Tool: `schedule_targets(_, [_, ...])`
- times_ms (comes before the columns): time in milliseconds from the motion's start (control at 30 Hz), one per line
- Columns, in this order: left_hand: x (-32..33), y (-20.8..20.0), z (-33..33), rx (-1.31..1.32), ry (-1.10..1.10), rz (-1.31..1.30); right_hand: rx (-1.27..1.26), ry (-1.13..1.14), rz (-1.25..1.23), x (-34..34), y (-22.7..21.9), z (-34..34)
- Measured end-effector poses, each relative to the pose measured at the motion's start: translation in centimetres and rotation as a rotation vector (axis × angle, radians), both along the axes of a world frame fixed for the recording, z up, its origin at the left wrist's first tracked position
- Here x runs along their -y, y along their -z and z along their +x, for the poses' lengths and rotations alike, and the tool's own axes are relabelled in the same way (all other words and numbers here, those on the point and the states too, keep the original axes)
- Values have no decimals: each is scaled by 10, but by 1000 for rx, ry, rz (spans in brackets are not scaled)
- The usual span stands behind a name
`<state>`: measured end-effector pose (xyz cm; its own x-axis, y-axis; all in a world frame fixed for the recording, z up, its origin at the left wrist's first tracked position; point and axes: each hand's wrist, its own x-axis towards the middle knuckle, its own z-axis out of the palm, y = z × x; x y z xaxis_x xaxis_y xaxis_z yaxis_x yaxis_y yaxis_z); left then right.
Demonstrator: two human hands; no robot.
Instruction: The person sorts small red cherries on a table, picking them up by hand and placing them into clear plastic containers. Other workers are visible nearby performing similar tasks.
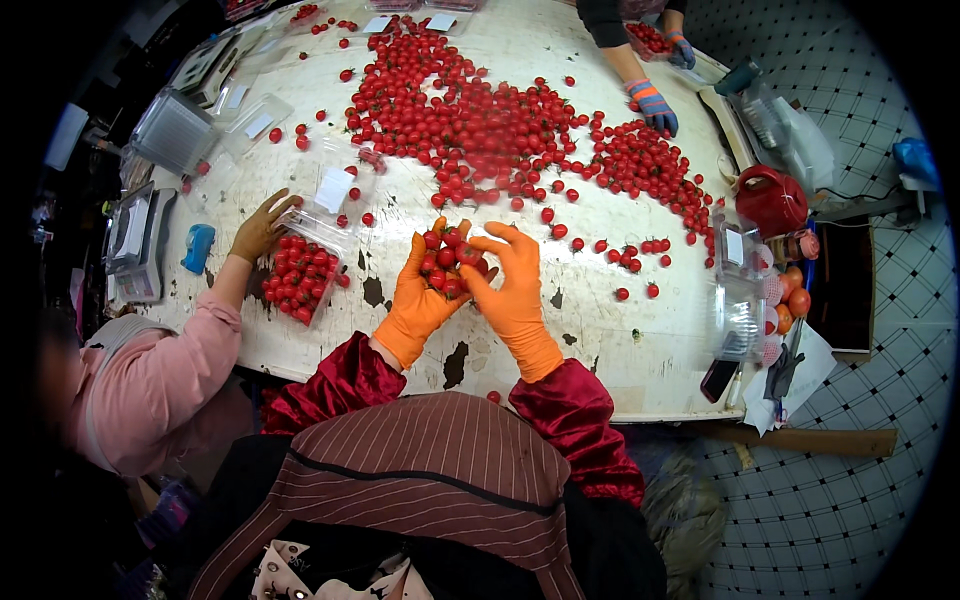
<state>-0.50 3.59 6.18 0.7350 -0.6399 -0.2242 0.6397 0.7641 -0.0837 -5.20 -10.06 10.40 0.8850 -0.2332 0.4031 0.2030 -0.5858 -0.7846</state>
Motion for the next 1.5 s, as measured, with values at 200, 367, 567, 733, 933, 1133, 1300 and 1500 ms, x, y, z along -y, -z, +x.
schedule_targets(200, [-3,0,-4,-17,216,4,-62,-39,78,-6,-16,10])
schedule_targets(367, [-16,6,-10,11,418,16,-262,-308,108,7,8,20])
schedule_targets(567, [-43,2,-21,-14,458,115,-530,-173,670,-10,4,19])
schedule_targets(733, [-123,9,-8,-38,100,252,-323,-55,918,4,15,22])
schedule_targets(933, [-185,-8,38,757,-413,1474,-473,-76,939,-2,22,14])
schedule_targets(1133, [-192,0,37,951,-425,1722,-607,-141,836,-26,15,8])
schedule_targets(1300, [-167,-24,-29,588,170,1268,-274,-433,414,-62,34,-3])
schedule_targets(1500, [-180,-3,-89,396,410,1131,-225,-725,96,-98,41,-23])
